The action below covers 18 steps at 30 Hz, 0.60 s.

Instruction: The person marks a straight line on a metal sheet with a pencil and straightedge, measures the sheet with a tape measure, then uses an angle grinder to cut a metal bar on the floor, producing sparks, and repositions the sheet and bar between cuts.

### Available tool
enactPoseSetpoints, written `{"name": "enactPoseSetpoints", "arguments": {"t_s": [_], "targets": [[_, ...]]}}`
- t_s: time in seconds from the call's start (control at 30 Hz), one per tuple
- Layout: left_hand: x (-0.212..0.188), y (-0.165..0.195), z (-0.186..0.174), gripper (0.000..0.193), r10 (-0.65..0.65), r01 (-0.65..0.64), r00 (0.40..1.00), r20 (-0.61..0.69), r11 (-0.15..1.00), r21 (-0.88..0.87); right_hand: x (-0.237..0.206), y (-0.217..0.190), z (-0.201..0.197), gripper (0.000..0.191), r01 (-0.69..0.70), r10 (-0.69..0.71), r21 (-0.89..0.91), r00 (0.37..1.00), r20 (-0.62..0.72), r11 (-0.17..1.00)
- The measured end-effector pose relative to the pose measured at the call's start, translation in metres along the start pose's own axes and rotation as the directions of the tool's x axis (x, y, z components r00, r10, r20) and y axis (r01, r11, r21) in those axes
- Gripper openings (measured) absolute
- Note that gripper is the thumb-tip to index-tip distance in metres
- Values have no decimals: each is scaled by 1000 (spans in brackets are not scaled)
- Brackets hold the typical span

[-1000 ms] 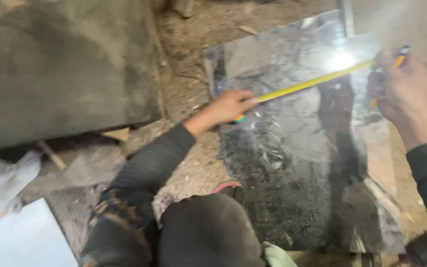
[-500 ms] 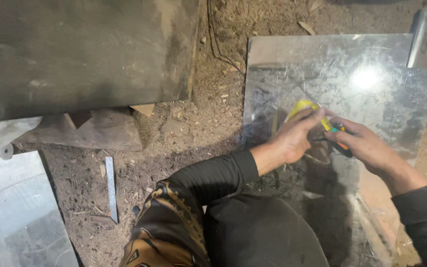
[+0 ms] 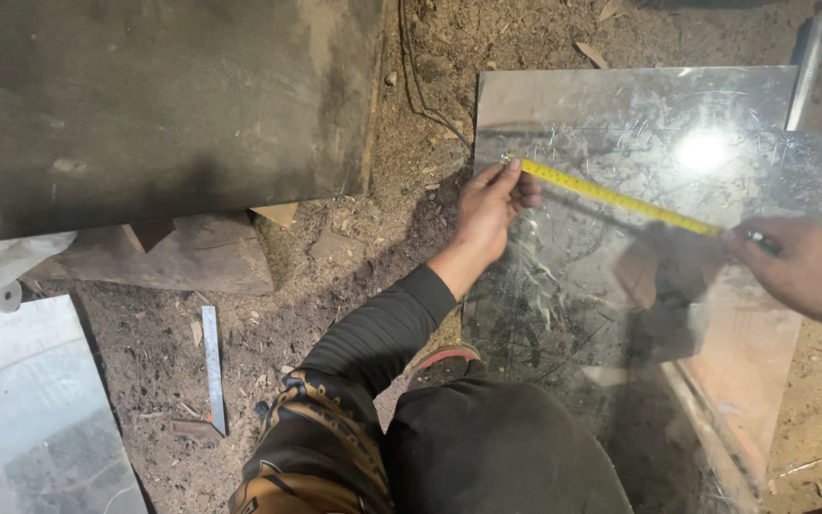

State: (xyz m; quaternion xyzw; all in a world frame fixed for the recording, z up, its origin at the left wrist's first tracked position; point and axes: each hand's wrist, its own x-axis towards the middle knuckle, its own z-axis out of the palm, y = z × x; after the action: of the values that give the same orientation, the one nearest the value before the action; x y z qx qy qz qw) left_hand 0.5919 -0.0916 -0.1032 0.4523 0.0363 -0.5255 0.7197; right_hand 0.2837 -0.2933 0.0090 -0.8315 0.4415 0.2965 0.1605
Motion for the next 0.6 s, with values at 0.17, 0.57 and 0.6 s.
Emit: {"name": "enactPoseSetpoints", "arguments": {"t_s": [0.17,0.57,0.6], "targets": [[10,33,-11,24,61,-50,997,-43,975,217,51,-1,-13,59,136,-153,-180,985,-85,974],[22,63,-30,21,328,-166,937,-120,720,673,97,-30,-24,47,60,-92,-190,982,-166,980],[23,62,-30,21,324,-153,938,-127,713,684,96,-31,-24,45,57,-84,-168,984,-154,984]]}}
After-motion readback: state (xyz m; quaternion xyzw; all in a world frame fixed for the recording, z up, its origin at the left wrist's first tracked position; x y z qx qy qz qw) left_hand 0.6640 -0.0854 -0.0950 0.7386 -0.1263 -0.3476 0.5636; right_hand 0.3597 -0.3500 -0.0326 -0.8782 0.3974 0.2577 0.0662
